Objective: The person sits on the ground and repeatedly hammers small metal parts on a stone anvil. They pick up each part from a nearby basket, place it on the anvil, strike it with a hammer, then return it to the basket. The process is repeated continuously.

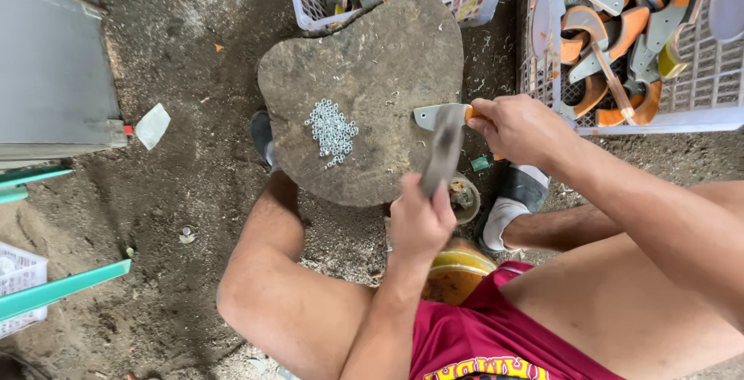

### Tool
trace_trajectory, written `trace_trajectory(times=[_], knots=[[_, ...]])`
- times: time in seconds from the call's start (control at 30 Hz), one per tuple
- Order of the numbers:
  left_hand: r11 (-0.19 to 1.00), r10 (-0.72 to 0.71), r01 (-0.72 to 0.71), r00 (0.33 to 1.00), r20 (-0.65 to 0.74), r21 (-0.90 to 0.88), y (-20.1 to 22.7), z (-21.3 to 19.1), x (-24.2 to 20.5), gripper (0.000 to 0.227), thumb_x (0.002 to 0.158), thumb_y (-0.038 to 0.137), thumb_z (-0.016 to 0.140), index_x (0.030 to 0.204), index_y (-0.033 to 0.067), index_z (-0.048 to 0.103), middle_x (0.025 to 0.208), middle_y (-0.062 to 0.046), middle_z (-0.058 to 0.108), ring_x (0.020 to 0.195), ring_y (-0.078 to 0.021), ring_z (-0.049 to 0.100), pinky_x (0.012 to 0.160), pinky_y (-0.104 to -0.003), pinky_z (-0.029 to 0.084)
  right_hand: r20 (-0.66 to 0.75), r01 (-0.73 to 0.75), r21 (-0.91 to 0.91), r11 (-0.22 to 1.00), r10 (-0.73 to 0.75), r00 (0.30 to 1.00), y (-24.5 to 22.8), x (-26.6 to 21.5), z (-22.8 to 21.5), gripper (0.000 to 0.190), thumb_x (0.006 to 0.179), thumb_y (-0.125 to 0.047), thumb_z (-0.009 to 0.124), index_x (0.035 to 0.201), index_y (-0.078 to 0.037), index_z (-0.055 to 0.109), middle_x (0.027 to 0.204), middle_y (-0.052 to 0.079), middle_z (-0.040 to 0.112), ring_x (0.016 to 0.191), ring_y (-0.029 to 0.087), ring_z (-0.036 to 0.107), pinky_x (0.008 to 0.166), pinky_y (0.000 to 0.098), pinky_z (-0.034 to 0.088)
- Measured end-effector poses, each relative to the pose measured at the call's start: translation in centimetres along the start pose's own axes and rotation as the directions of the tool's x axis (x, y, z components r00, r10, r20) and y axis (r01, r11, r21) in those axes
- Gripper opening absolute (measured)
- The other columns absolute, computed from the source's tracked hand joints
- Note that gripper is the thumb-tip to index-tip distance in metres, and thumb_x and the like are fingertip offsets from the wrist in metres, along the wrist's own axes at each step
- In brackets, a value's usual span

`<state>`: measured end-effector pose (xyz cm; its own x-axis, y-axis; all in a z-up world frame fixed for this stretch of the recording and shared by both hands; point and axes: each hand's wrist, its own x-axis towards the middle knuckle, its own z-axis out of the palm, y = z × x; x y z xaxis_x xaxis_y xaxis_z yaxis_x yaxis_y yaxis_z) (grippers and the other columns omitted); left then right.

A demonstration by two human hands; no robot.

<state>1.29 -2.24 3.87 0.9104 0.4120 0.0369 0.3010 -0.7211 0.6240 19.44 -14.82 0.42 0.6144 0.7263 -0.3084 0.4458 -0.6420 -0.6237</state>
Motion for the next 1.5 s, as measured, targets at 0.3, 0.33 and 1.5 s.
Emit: trace_trajectory(times=[0.3,0.33,1.5], knots=[[0.944,0.005,-0.045,0.993,-0.120,-0.328,-0.5,-2.2,-2.2,0.020,0.107,0.023,0.050,0.098,0.0054,0.053,0.063,-0.019,0.061,0.056,-0.0426,0.067,0.050,-0.051,0.050,-0.151,0.182,-0.012,0.983,-0.181,0.972,0.6,-0.1,0.4,0.018,0.096,-0.019,0.062,0.100,-0.002,0.067,0.078,0.025,0.066,0.076,0.047,0.064,0.067,0.0562,0.051],[0.932,0.082,-0.144,0.978,-0.193,-0.332,-0.2,-2.6,-2.9,0.020,0.108,0.021,0.048,0.095,0.0077,0.055,0.064,-0.018,0.060,0.054,-0.0411,0.066,0.052,-0.051,0.051,-0.139,0.173,-0.018,0.985,-0.174,0.975,0.6,-0.3,0.8,0.019,0.095,-0.019,0.062,0.101,-0.002,0.068,0.077,0.025,0.066,0.076,0.047,0.065,0.068,0.0565,0.051],[0.930,-0.328,0.344,0.936,0.127,-0.129,-3.9,0.3,0.2,0.033,0.108,0.036,0.045,0.111,0.0031,0.049,0.068,-0.028,0.067,0.068,-0.0528,0.067,0.057,-0.064,0.048,-0.092,0.047,-0.202,0.978,-0.067,0.994,0.3,1.5,-0.5,0.034,0.086,-0.014,0.063,0.118,-0.008,0.075,0.095,0.020,0.075,0.091,0.041,0.071,0.079,0.0529,0.056]])
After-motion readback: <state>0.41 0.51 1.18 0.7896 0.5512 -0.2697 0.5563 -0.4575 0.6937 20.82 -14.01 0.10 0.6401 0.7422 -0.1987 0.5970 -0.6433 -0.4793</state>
